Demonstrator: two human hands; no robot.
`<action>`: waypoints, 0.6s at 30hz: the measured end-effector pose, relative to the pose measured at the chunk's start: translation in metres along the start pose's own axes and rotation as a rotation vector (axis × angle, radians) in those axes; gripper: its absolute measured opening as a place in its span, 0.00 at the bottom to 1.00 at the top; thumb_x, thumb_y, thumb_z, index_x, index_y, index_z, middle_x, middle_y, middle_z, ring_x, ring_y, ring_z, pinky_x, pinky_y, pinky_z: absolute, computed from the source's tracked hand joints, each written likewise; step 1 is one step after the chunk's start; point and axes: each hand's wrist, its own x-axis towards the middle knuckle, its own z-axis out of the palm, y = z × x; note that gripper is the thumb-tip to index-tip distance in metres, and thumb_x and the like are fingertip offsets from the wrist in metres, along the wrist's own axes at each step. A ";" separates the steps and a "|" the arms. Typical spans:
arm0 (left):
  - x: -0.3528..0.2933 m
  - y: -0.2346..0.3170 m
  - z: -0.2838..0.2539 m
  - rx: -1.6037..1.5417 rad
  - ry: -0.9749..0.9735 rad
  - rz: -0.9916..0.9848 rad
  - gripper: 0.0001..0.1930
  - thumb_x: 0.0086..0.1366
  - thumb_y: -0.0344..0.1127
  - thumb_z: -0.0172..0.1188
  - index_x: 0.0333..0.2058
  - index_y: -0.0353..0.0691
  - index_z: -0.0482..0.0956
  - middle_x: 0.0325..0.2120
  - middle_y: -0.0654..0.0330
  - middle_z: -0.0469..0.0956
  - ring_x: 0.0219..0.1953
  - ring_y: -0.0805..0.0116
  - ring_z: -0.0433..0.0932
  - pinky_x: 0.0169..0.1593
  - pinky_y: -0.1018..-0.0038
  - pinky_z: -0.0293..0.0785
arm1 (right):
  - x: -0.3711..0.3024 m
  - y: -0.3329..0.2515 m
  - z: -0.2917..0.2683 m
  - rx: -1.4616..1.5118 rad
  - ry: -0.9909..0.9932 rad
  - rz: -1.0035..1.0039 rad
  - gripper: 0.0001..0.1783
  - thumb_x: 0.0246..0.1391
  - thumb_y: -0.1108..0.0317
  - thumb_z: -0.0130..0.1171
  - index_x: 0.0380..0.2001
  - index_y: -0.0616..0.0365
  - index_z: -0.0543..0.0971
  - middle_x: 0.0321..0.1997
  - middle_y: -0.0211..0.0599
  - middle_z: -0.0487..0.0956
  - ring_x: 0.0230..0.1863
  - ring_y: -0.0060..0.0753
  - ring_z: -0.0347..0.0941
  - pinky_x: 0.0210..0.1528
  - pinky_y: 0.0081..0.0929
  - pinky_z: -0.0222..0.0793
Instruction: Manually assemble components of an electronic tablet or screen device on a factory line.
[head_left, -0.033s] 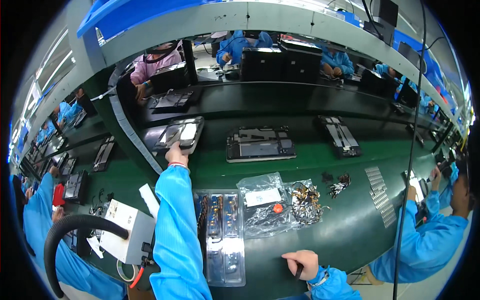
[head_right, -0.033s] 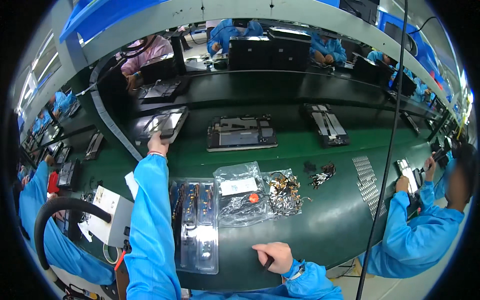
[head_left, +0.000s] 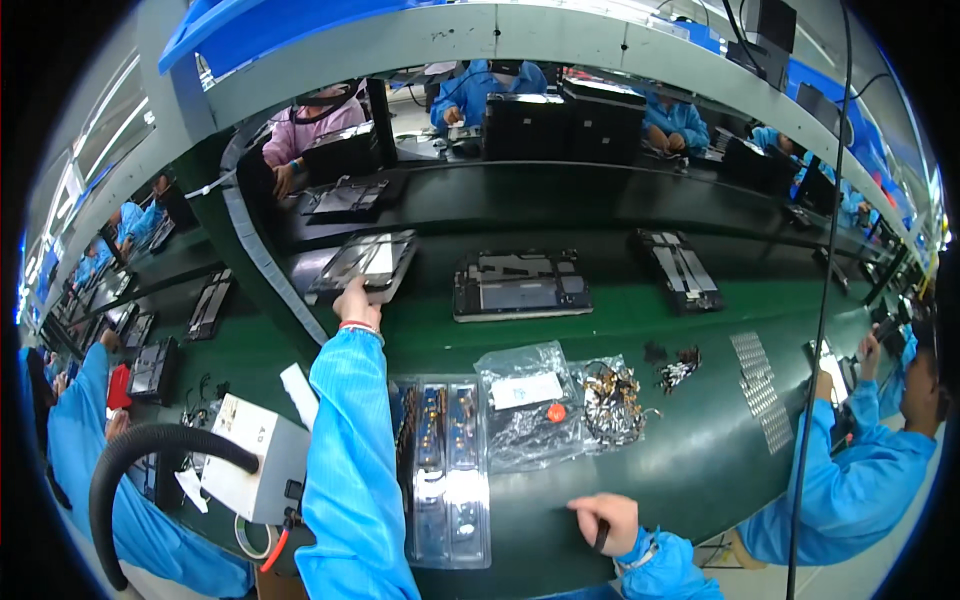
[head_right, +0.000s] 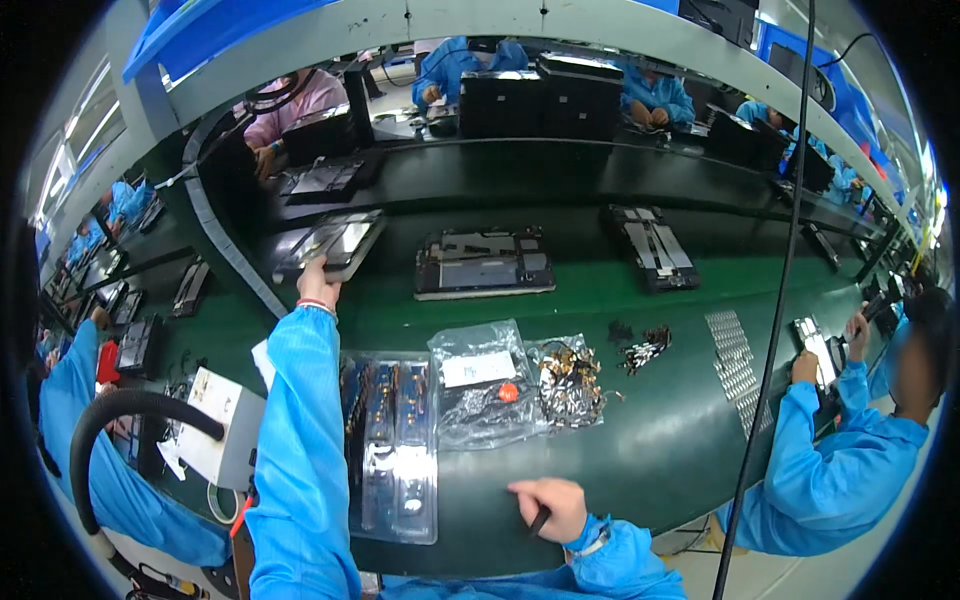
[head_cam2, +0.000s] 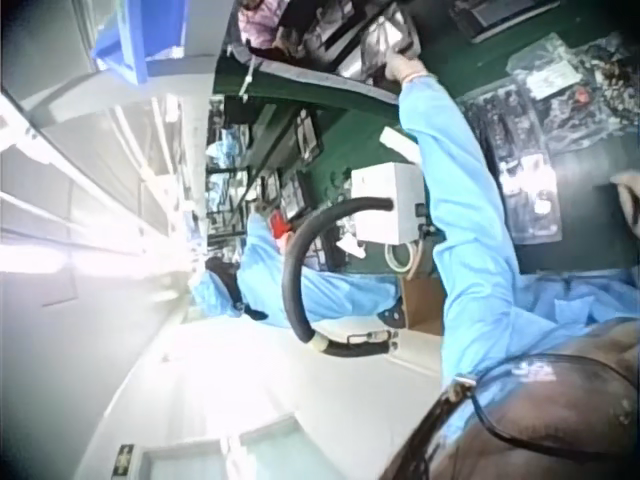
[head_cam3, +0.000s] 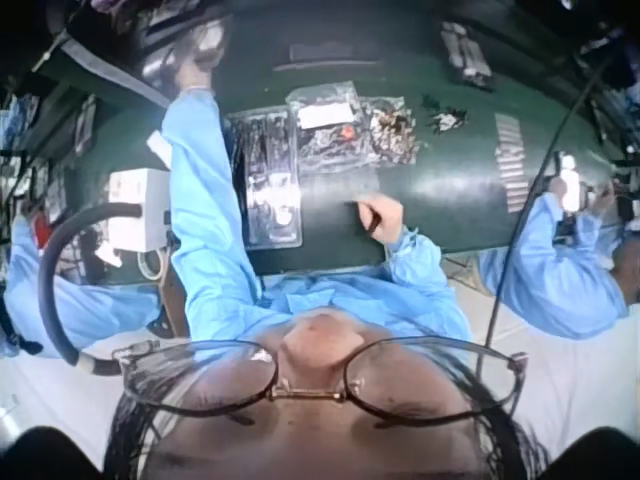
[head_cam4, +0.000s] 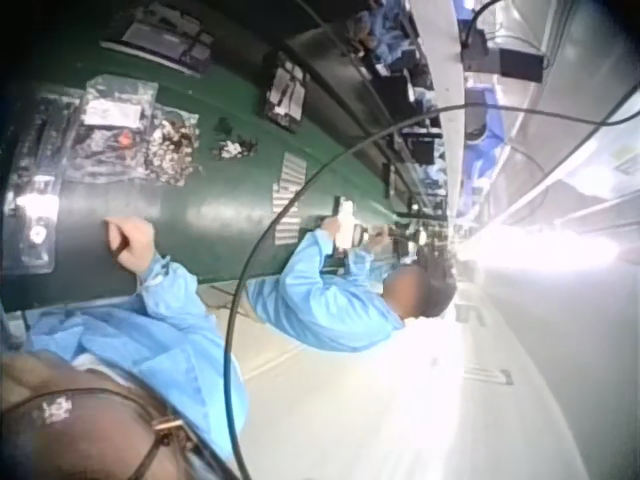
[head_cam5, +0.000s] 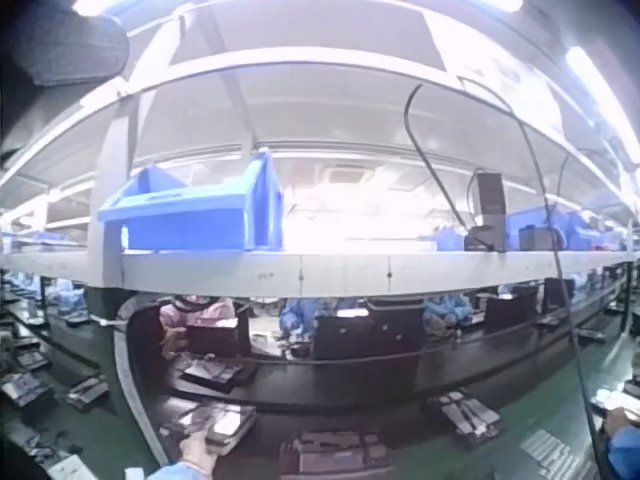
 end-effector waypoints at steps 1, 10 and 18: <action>-0.018 0.007 0.000 -0.001 -0.107 -0.008 0.13 0.57 0.26 0.55 0.42 0.29 0.70 0.40 0.50 0.74 0.40 0.58 0.76 0.42 0.61 0.75 | -0.001 -0.002 -0.003 -0.039 0.062 0.050 0.13 0.38 0.80 0.55 0.31 0.57 0.79 0.17 0.36 0.72 0.20 0.34 0.70 0.23 0.24 0.65; -0.285 0.039 -0.097 0.163 -0.769 -0.441 0.18 0.58 0.30 0.56 0.47 0.32 0.66 0.41 0.54 0.73 0.41 0.64 0.76 0.45 0.67 0.76 | 0.007 0.006 -0.099 1.151 0.451 0.635 0.29 0.61 0.47 0.36 0.62 0.48 0.56 0.58 0.42 0.66 0.12 0.12 0.49 0.18 0.13 0.49; -0.375 0.015 -0.193 0.326 -0.872 -0.675 0.27 0.60 0.28 0.55 0.56 0.32 0.56 0.48 0.53 0.68 0.48 0.65 0.71 0.50 0.70 0.70 | -0.046 -0.002 -0.134 0.869 0.020 0.737 0.31 0.50 0.71 0.51 0.58 0.67 0.58 0.51 0.45 0.71 0.49 0.33 0.71 0.51 0.27 0.67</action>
